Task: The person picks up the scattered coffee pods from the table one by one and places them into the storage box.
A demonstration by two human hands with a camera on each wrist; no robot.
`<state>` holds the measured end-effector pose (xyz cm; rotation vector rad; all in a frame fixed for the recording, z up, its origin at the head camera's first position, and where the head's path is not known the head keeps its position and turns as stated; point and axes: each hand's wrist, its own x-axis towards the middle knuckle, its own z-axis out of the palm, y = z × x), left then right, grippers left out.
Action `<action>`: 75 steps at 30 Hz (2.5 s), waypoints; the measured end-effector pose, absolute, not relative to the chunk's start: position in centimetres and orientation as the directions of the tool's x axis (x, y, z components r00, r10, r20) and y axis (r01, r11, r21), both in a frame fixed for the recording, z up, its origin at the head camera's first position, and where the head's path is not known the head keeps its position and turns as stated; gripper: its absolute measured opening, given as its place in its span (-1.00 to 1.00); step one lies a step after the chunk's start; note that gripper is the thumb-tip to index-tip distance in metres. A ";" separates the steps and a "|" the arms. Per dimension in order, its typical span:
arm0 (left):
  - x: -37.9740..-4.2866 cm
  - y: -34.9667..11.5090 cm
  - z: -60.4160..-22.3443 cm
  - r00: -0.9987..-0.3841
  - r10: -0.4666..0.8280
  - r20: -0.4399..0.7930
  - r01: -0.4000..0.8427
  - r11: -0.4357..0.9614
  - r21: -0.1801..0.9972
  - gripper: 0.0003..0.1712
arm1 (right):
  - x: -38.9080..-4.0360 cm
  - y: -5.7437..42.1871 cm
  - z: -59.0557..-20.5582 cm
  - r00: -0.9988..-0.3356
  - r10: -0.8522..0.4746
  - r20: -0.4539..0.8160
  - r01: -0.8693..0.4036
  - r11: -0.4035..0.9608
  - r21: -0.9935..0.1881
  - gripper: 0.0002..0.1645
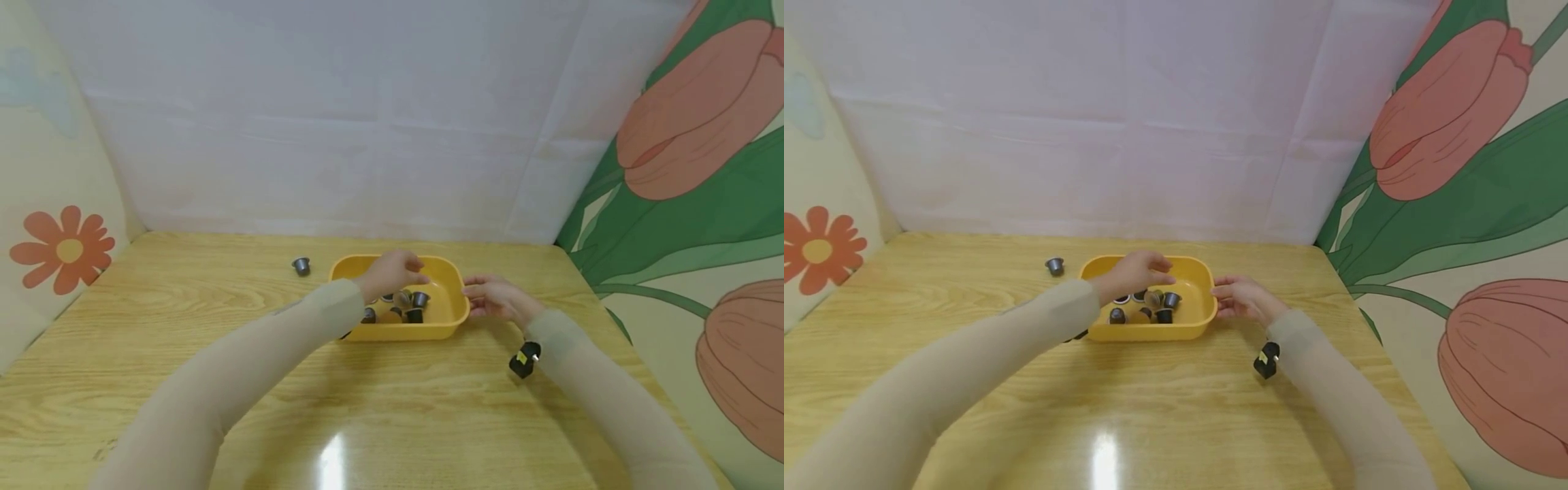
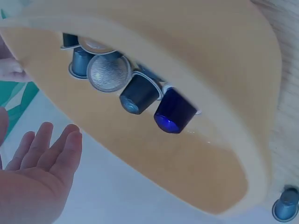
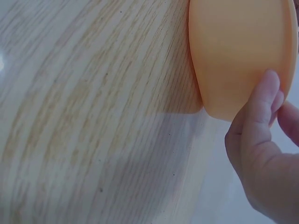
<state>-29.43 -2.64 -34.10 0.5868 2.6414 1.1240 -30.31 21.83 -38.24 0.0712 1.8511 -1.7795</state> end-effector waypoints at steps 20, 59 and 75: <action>-27.5 -7.3 -33.5 -0.917 0.399 0.002 0.261 0.595 0.760 -0.45 | -30.2 22.0 -38.4 -0.840 -0.344 -0.420 0.401 0.127 -0.907 -0.50; -26.7 -14.0 -34.6 -0.963 0.264 0.063 0.211 0.585 0.783 -0.44 | -30.3 22.2 -38.2 -0.839 -0.358 -0.409 0.387 0.133 -0.912 -0.50; -26.5 -16.1 -34.7 -0.972 0.225 0.066 0.197 0.635 0.747 -0.46 | -30.3 22.2 -38.3 -0.837 -0.359 -0.414 0.398 0.120 -0.909 -0.51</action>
